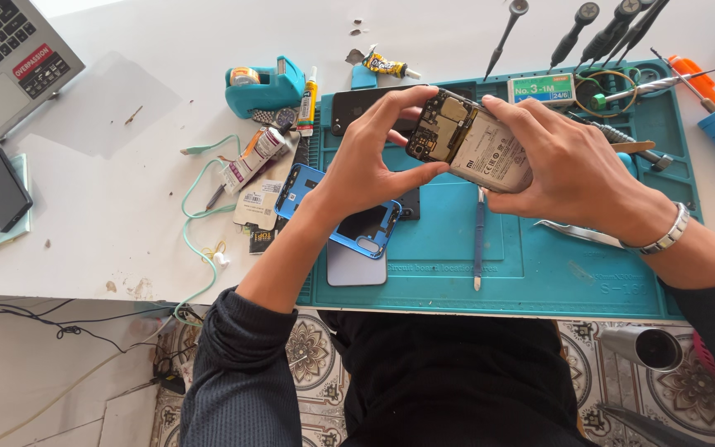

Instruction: The person disassembles a smartphone on a repair mat, lifting the back cover and working around the exposed battery and internal components by hand. They press and reseat the battery and frame, then pick up a screwdriver and drive screws into the phone's lower section.

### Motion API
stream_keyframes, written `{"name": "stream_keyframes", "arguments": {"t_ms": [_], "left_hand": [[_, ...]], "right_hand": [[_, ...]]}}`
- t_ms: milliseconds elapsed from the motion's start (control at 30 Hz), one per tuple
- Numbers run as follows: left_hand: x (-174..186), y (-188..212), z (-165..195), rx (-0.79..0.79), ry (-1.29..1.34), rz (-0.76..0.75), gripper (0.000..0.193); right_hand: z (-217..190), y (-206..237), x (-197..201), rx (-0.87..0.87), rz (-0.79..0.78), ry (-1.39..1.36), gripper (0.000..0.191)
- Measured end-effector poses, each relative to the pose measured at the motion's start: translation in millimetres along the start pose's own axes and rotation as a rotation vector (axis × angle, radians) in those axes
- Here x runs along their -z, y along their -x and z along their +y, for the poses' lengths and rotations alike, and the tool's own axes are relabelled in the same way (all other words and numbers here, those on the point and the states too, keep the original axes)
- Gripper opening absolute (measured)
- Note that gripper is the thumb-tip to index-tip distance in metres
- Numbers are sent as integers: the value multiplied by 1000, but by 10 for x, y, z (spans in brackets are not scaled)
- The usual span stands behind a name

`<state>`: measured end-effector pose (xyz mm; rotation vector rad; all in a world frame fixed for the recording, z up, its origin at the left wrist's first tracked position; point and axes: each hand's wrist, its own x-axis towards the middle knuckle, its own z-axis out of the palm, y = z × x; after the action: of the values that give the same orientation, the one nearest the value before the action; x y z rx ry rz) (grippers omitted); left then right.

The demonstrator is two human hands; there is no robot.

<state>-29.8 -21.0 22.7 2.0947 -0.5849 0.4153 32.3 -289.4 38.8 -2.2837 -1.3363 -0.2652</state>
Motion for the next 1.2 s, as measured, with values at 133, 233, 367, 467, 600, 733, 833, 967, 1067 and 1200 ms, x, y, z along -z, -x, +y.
{"name": "stream_keyframes", "arguments": {"t_ms": [133,233,367,467,600,733,833,967,1067,1200], "left_hand": [[23,14,40,-57,-69,25,70],[29,8,47,-73,-112,45,59],[39,-7,26,-52,-84,48,50],[48,-12,7,-34,-74,52,50],[53,-22,-9,7,-49,48,51],[42,-30,-10,29,-16,52,51],[40,-30,-6,40,6,54,53],[46,-34,-10,39,32,52,56],[39,-29,-15,34,24,80,51],[57,-31,-26,-24,-45,155,39]], "right_hand": [[10,10,-14,-10,-6,3,102],[24,-4,-31,-4,-5,6,103],[21,10,-23,-15,-16,-4,101],[16,5,-19,-8,-9,-3,102],[12,0,-20,-12,-10,-6,102],[15,-1,-23,-14,-17,-4,104],[17,1,-24,-19,-23,-3,104],[13,7,-22,-23,-21,-15,103],[5,-2,-24,-13,-14,-32,104],[-13,-5,-19,-17,-32,-25,103]]}}
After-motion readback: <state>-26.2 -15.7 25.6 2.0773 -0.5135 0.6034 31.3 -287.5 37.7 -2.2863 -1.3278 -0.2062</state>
